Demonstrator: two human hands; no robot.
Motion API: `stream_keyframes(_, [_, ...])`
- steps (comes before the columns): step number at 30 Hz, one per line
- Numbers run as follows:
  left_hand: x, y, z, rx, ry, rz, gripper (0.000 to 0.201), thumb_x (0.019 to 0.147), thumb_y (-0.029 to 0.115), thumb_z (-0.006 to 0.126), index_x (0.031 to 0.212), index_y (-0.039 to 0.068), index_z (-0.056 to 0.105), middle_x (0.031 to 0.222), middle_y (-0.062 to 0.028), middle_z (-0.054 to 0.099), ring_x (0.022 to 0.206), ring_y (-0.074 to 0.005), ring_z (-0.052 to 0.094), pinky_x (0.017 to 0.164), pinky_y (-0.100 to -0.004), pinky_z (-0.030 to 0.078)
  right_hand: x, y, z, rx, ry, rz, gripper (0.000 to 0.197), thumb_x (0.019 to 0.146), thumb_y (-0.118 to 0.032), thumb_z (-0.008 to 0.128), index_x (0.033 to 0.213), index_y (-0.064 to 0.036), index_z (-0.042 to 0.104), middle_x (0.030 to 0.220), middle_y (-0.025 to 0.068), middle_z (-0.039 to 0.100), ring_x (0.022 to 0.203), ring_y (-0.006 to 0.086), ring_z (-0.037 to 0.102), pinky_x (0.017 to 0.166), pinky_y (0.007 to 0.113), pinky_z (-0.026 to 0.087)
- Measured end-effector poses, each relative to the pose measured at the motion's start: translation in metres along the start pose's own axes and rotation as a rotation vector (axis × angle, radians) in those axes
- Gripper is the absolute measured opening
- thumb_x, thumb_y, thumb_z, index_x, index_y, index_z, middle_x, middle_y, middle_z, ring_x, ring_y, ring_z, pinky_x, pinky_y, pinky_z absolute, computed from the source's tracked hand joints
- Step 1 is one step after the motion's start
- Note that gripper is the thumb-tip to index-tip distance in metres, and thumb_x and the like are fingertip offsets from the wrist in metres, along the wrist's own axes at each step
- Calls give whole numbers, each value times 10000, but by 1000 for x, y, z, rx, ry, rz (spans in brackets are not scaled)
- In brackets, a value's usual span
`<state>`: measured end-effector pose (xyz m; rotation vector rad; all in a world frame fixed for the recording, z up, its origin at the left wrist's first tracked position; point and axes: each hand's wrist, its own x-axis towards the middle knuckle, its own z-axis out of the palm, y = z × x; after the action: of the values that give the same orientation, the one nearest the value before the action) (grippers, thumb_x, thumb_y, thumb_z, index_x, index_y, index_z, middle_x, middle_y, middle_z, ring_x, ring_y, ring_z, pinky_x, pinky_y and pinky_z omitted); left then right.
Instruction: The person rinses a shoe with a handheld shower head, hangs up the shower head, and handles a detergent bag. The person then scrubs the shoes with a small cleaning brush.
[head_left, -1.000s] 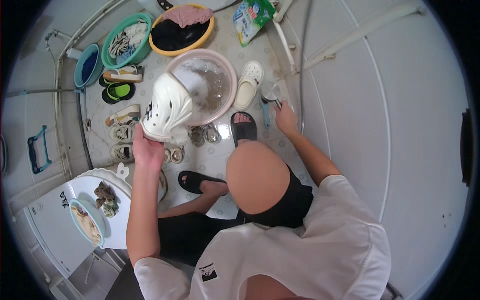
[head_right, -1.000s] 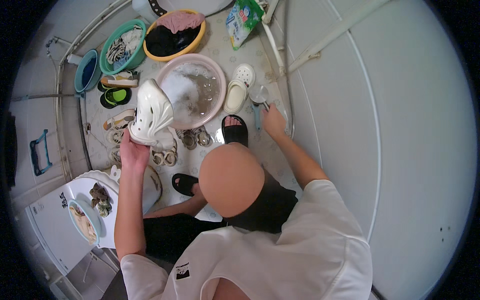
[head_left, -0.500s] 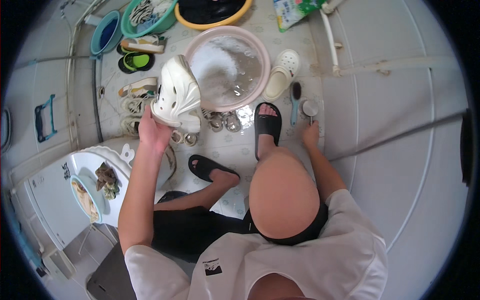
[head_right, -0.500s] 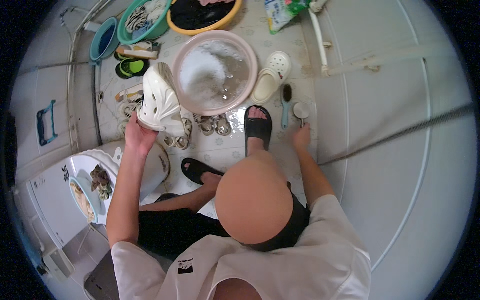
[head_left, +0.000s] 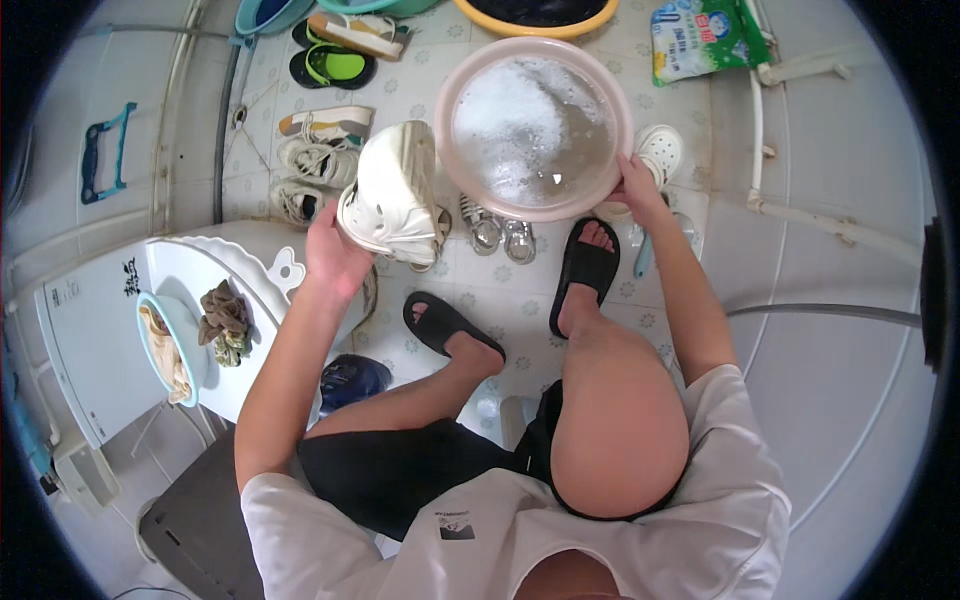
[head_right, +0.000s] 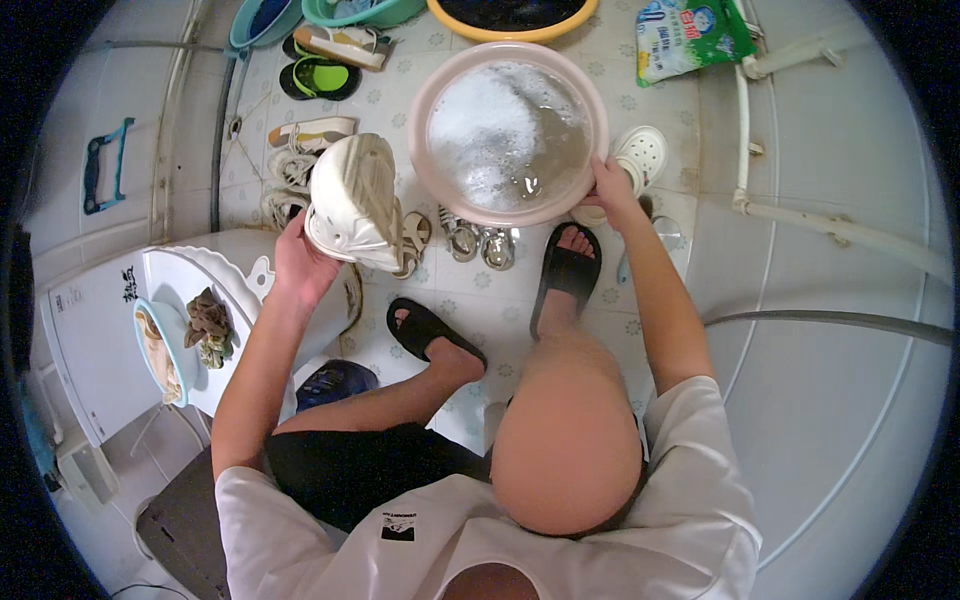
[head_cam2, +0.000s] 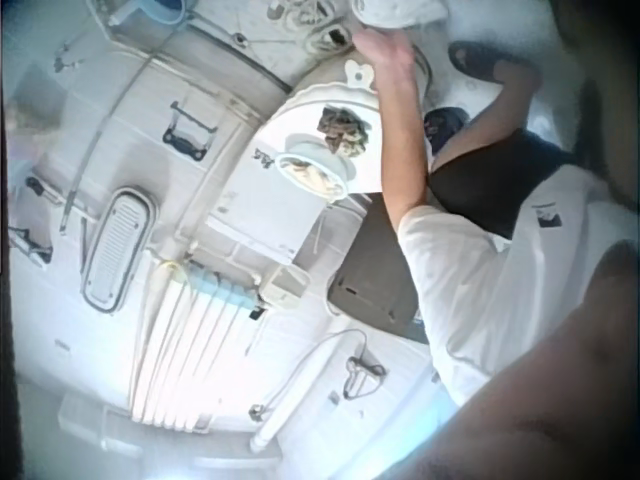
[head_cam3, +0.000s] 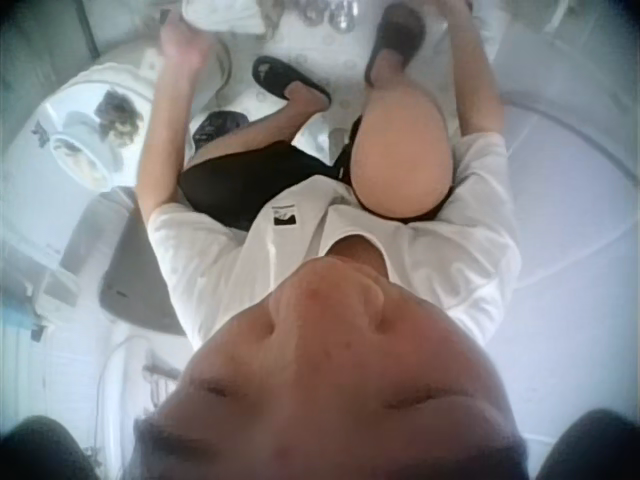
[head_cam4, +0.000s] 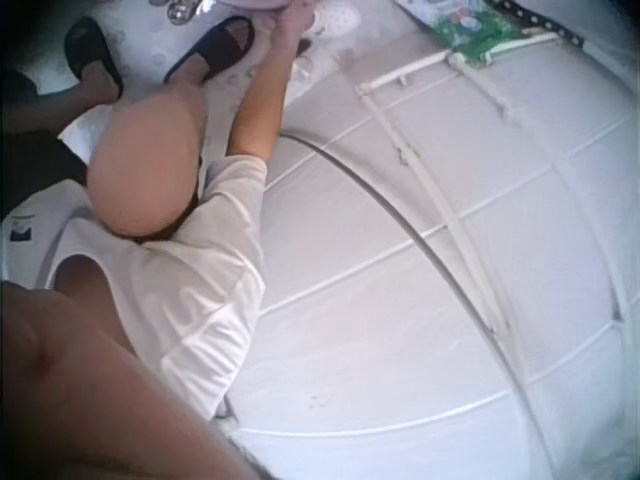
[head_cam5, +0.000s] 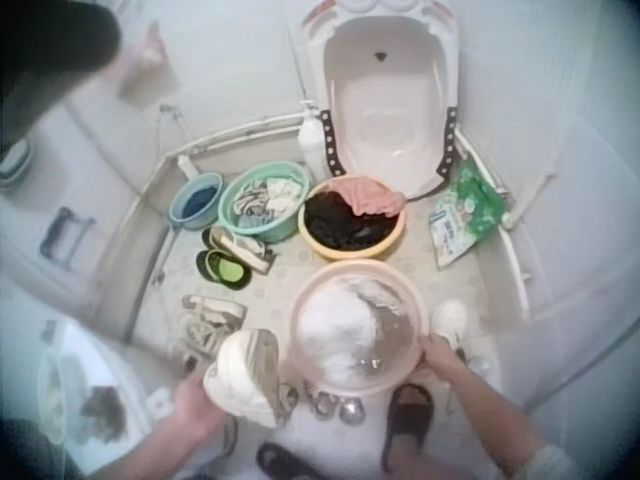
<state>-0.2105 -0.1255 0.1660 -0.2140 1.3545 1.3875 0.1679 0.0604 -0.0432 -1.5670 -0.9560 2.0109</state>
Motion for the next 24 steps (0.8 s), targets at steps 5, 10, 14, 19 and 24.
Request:
stream_keyframes(5, [-6,-19,-37,-165,66,-43,455,1059,233,252,1412,2,424,1449,-184,486,1322,-329,493,1133,-500,382,2,-6,13,2,-67,-8,373,1057,-295,440,1351,-67,437,1094,105,647,842,187,686,675,344,601])
stream_keyframes(10, [-11,-36,-44,-225,41,-31,462,1055,231,251,1420,-6,405,1451,-196,478,1302,-343,513,1114,-523,404,-1,12,35,65,-101,-67,333,1057,-260,459,1323,-60,454,1072,106,650,834,187,684,671,340,609])
stream_keyframes(14, [-21,-38,-39,-263,48,-69,453,1044,229,277,1368,-35,451,1386,-179,550,1276,-321,541,1095,-480,425,5,22,67,157,-117,-68,298,1051,-248,481,1268,-44,475,1055,107,651,835,192,684,656,335,613])
stream_keyframes(19, [-29,-37,-41,-282,54,-82,474,1034,252,277,1389,-20,437,1410,-184,527,1306,-336,511,1086,-515,422,7,17,123,203,-108,-57,288,1059,-246,461,1268,-48,461,1085,117,642,878,205,687,706,340,615])
stream_keyframes(24, [-33,-38,-33,-336,82,-74,480,1035,262,283,1402,-10,431,1420,-179,518,1317,-328,500,1096,-513,409,22,10,171,252,-165,-63,313,1063,-230,439,1314,-46,409,1158,147,609,911,248,684,741,353,623])
